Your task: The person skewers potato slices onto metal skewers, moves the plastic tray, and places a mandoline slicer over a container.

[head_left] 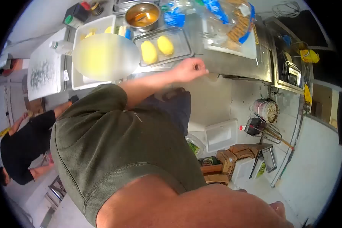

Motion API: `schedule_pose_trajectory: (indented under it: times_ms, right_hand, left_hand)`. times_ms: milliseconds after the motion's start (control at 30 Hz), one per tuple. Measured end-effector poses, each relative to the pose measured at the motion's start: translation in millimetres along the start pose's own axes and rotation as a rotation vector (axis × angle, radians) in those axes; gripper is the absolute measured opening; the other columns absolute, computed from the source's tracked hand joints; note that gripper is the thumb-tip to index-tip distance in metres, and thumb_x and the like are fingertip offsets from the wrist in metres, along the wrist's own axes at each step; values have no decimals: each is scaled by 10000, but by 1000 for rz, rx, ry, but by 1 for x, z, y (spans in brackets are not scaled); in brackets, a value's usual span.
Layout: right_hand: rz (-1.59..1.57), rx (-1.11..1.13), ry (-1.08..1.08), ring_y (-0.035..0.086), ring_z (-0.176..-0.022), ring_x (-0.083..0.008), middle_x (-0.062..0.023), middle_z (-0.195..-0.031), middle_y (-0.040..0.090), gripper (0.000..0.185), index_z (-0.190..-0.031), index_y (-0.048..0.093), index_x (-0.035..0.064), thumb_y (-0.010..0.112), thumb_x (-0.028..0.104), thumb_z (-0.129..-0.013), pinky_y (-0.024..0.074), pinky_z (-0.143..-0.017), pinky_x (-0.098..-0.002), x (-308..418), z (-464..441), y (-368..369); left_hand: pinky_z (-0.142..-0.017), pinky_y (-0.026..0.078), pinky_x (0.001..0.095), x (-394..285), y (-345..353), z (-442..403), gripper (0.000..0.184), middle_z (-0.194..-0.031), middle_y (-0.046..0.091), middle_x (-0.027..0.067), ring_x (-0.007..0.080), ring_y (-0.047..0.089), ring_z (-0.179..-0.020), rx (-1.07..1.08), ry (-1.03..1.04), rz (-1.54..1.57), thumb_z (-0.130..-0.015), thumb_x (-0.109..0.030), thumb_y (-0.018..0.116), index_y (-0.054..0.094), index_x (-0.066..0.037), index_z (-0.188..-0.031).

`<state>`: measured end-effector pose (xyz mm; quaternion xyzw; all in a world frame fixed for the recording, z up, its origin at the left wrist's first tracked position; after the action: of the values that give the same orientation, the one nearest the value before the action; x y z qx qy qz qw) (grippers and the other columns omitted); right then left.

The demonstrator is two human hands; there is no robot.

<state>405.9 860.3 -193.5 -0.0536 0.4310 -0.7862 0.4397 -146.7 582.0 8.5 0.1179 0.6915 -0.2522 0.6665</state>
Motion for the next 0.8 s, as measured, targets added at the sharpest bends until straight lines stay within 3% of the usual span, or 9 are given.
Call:
schedule_pose_trajectory:
  times_ms: [133, 233, 333, 433, 533, 600, 633, 733, 800]
  right_hand:
    - [-1366, 93, 445, 606, -872, -262, -155, -977, 605, 280, -1041, 545, 22, 549, 251, -880, 502, -715, -389, 1, -54, 25]
    - [-1774, 137, 480, 594, -923, -274, -167, -1044, 589, 313, -1097, 522, 3, 544, 235, -888, 501, -757, -387, 16, -112, 19]
    - [-1977, 77, 464, 582, -974, -285, -179, -1112, 573, 351, -1152, 500, -15, 540, 220, -896, 500, -799, -385, -10, -161, -4]
    - [-2114, -84, 485, 570, -1025, -296, -191, -1180, 557, 391, -1208, 478, -34, 535, 205, -903, 499, -841, -383, -64, -192, -37]
    - [-1899, -357, 409, 591, -958, -289, -202, -1144, 573, 427, -1211, 468, -52, 534, 240, -906, 503, -820, -350, -136, -167, -148]
    - [-1961, -382, 496, 568, -838, -224, -146, -1040, 596, 370, -1120, 526, -59, 523, 245, -908, 489, -717, -307, -180, -195, -94]
    - [-1890, -454, 489, 586, -888, -242, -173, -1082, 596, 366, -1131, 534, -63, 511, 229, -912, 500, -740, -309, -187, -175, -102]
    - [-2169, -185, 862, 592, -1001, -300, -225, -1187, 565, 418, -1243, 486, -68, 479, 215, -935, 507, -801, -347, -177, -149, -28]
    - [-1945, -43, 933, 600, -932, -263, -180, -1130, 594, 422, -1142, 539, -61, 506, 296, -920, 499, -749, -337, -159, -134, 19]
  left_hand:
    - [-593, 432, 259, 8, 69, -23, 203, -716, 582, -19, 68, 504, -653, 151, -149, 20, -846, -233, 658, 579, -53, -797]
    - [-600, 439, 276, 14, 123, -55, 225, -700, 575, 1, 86, 511, -654, 171, -117, -138, -846, -266, 650, 582, -56, -803]
    - [-623, 454, 304, 17, 188, -94, 257, -704, 591, 50, 144, 537, -659, 263, -214, -343, -838, -308, 642, 585, -59, -813]
    - [-656, 471, 348, -13, 270, -128, 267, -760, 622, 104, 239, 581, -703, 385, -56, -432, -819, -332, 638, 599, -68, -824]
    - [-675, 480, 352, -43, 334, -162, 257, -797, 635, 110, 252, 604, -737, 463, 111, -497, -812, -333, 642, 624, -80, -851]
    - [-688, 483, 346, -46, 381, -184, 259, -811, 638, 109, 239, 612, -750, 498, 192, -510, -810, -337, 644, 635, -84, -867]
    - [-697, 485, 342, -43, 396, -190, 265, -820, 640, 109, 231, 614, -755, 501, 188, -530, -810, -340, 646, 639, -83, -874]
    - [-690, 485, 356, -33, 431, -201, 308, -808, 642, 112, 238, 619, -758, 585, 132, -580, -801, -375, 642, 642, -73, -862]
    - [-691, 481, 371, -15, 449, -212, 348, -798, 640, 122, 264, 620, -765, 649, 97, -605, -801, -407, 633, 638, -63, -855]
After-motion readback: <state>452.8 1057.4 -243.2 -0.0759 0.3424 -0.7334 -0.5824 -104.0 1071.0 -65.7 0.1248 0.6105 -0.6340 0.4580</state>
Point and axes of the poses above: each hand's wrist, its own z-axis away from the middle knuckle, its own y-axis out of the palm, x = y × z, the point moved 8 cm from there along -z, towards the middle knuckle
